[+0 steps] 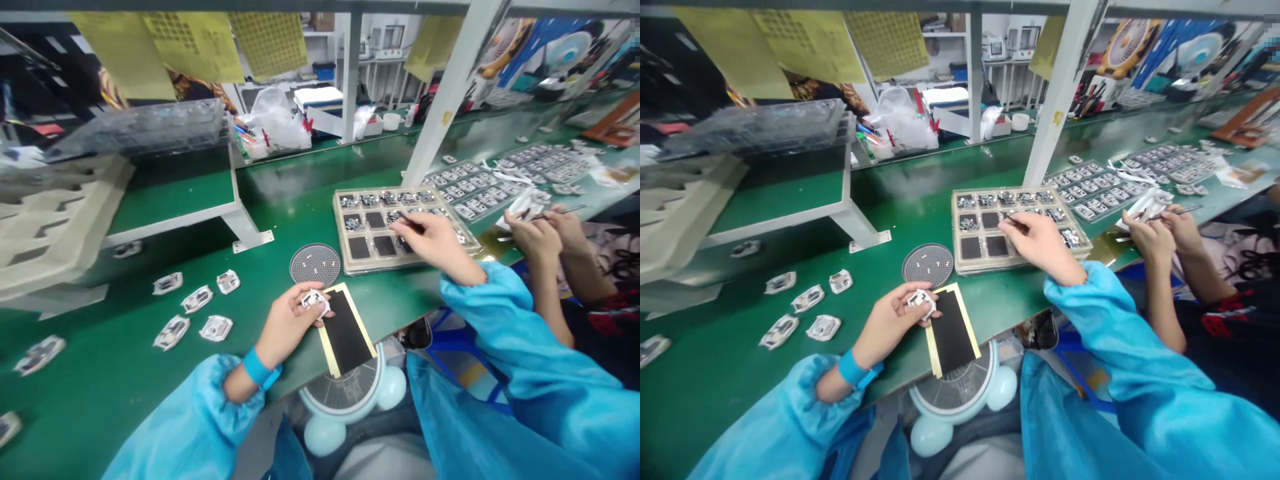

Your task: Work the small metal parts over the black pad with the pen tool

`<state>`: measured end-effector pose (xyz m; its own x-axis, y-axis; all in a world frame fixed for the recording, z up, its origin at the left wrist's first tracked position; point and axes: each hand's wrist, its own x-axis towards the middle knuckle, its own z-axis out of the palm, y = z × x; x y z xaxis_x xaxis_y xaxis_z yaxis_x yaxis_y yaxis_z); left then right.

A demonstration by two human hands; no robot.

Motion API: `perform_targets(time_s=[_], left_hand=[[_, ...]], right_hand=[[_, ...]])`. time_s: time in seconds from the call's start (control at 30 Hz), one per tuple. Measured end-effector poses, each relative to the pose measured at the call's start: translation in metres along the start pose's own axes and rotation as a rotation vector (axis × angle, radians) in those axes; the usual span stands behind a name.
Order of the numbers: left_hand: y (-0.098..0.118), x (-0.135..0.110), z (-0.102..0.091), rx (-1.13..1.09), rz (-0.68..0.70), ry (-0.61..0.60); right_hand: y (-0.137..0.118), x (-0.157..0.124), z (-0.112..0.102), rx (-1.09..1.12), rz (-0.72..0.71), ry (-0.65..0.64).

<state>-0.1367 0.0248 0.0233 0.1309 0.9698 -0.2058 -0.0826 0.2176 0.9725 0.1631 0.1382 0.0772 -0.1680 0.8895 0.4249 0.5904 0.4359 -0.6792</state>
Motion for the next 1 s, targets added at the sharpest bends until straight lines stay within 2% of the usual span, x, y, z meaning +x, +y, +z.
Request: perform_targets(time_s=[0.13,0.27,0.37,0.6,0.73,0.87,0.93,1.0], left_hand=[[-0.003,0.003,-0.001,0.049,0.009,0.012],[-0.002,0.004,-0.004,0.051,0.038,0.018],[0.0,0.003,-0.004,0.056,0.048,0.037],[0.002,0.002,0.0,0.046,0.047,0.075],[0.003,0.002,0.0,0.012,0.037,0.088],[0.004,0.001,0.0,0.005,0.041,0.089],[0.003,0.0,0.0,0.019,0.069,0.096],[0.001,-0.001,0.001,0.076,0.142,0.121]], right_hand=[[0.0,0.046,0.026,-0.358,-0.179,-0.19],[-0.011,0.078,0.054,-0.514,-0.142,-0.299],[-0.013,0.09,0.057,-0.529,-0.158,-0.318],[-0.007,0.095,0.057,-0.504,-0.149,-0.412],[-0.004,0.103,0.061,-0.515,-0.118,-0.421],[-0.009,0.102,0.054,-0.444,-0.127,-0.3],[-0.02,0.09,0.046,-0.349,-0.13,-0.22],[-0.037,0.067,0.04,-0.198,-0.128,-0.207]])
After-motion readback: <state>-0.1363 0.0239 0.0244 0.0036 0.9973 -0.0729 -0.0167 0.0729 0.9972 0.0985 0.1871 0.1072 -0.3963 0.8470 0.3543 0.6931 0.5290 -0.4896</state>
